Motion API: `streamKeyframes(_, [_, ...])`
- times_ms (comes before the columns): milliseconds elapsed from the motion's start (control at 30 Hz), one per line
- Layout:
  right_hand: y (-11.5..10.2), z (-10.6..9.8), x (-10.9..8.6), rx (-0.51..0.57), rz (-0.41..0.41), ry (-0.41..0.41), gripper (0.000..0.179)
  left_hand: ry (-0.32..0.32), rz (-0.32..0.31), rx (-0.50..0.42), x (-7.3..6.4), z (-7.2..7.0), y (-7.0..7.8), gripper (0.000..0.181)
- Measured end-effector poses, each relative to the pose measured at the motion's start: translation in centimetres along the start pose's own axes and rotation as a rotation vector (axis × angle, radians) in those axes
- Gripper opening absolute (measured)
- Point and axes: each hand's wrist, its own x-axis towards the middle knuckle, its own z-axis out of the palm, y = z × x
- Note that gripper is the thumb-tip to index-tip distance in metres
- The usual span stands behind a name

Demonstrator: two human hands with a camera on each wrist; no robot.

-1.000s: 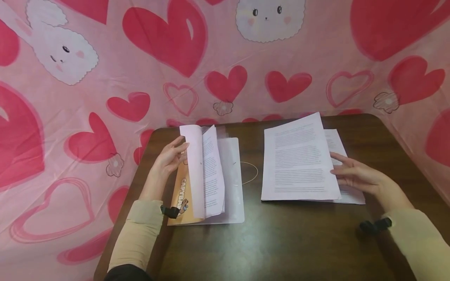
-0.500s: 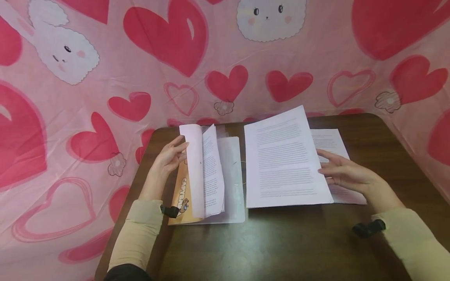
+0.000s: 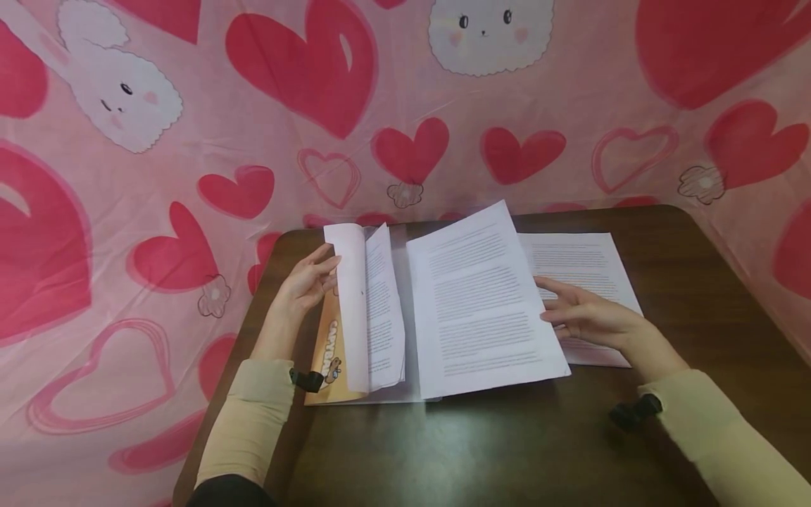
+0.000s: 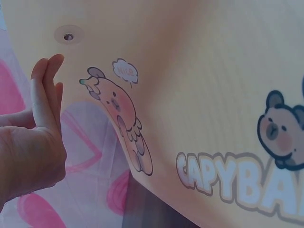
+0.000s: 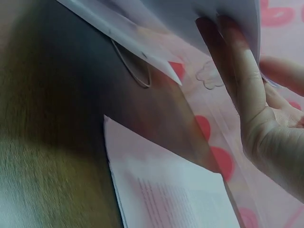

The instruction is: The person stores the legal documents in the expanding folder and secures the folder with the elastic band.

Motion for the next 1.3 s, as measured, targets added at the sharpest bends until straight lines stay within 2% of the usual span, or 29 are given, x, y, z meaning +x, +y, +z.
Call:
streamKeyframes(233, [0.1,0.7,1.8,-0.025,0.045,0.048,0.075,0.008,-0.009,-0.001,0.0,0.0,-0.2,0.075])
streamKeyframes(367, [-0.7,1.6,3.0,-0.062,0.079,0.135,0.086,0.009,-0.014,0.013,0.0,0.0,-0.3,0.075])
streamKeyframes(500, [-0.9,2.9,4.3,-0.068,0.078,0.189,0.090,0.016,-0.019,0.025,0.1,0.0,-0.4,0.074])
streamKeyframes(667, [0.2,3.6,5.9,-0.038,0.055,0.194,0.089,0.022,-0.015,0.032,0.1,0.3,-0.5,0.074])
streamKeyframes(833, [1.2,4.5,6.6,-0.015,0.062,0.211,0.092,0.031,-0.006,0.024,0.2,0.3,-0.5,0.074])
streamKeyframes(1033, [2.1,5.2,7.6,-0.025,0.048,0.185,0.092,0.030,0.000,-0.014,0.1,0.3,-0.2,0.075])
streamKeyframes(1300, [2.8,5.9,9.3,-0.039,0.038,0.203,0.090,0.033,0.009,-0.015,0.0,0.4,-0.1,0.075])
